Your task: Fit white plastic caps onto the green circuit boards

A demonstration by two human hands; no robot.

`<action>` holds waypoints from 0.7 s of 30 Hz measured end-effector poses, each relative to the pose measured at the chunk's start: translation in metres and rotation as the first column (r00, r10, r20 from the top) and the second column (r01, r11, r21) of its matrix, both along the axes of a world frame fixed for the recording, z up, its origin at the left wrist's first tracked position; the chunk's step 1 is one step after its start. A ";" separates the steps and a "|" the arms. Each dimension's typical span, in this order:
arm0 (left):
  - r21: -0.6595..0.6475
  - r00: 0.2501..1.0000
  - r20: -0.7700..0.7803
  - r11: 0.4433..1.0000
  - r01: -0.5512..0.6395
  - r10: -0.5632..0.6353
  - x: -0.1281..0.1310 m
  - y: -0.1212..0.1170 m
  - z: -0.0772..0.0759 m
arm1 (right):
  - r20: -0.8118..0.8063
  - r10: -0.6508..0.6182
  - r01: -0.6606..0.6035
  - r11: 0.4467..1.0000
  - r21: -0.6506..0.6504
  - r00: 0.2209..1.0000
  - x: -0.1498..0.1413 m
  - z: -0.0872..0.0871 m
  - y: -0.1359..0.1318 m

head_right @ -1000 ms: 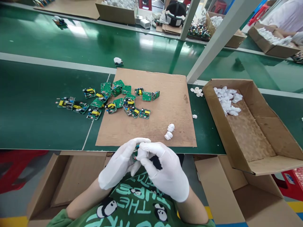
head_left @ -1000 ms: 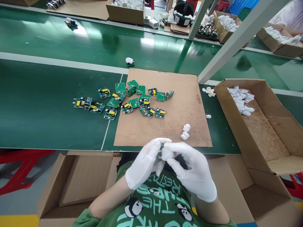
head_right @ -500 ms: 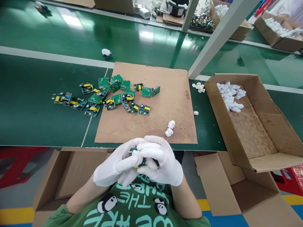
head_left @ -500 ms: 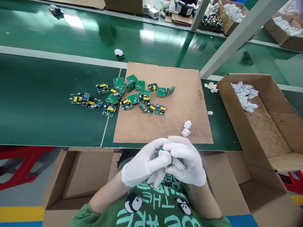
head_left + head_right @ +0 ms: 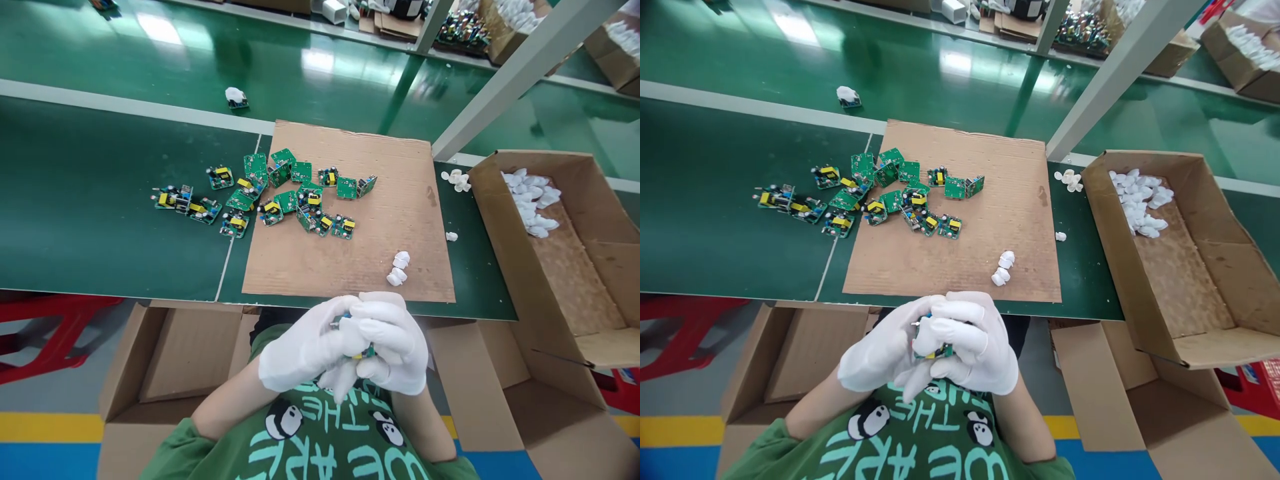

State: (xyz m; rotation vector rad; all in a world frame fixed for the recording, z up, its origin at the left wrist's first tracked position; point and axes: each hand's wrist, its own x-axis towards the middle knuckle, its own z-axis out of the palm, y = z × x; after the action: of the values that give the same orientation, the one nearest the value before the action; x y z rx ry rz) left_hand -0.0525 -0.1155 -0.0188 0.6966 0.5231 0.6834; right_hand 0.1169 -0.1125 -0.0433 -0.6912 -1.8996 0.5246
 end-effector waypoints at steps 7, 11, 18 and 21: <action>0.108 0.996 -0.078 0.993 0.052 -0.043 0.001 0.001 0.005 | -0.020 0.000 0.001 1.000 0.031 1.000 0.000 -0.001 -0.002; 0.171 0.944 -0.330 0.982 0.076 -0.016 0.002 0.003 0.012 | 0.117 0.056 -0.058 0.998 0.013 0.991 0.007 0.005 0.004; 0.194 0.968 -0.207 0.964 0.184 -0.143 0.001 0.009 0.019 | 0.199 0.077 -0.088 0.995 0.050 0.977 0.013 0.014 0.003; 0.201 0.963 -0.224 0.959 0.199 -0.152 0.002 0.010 0.021 | 0.179 0.013 -0.030 0.995 0.094 0.984 0.016 0.006 -0.005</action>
State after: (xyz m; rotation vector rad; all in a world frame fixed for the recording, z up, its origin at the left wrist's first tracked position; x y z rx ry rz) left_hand -0.0509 -0.1050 0.0023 1.0202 0.5725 0.5075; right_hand 0.1327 -0.1180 -0.0376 -0.6732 -2.0872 0.3925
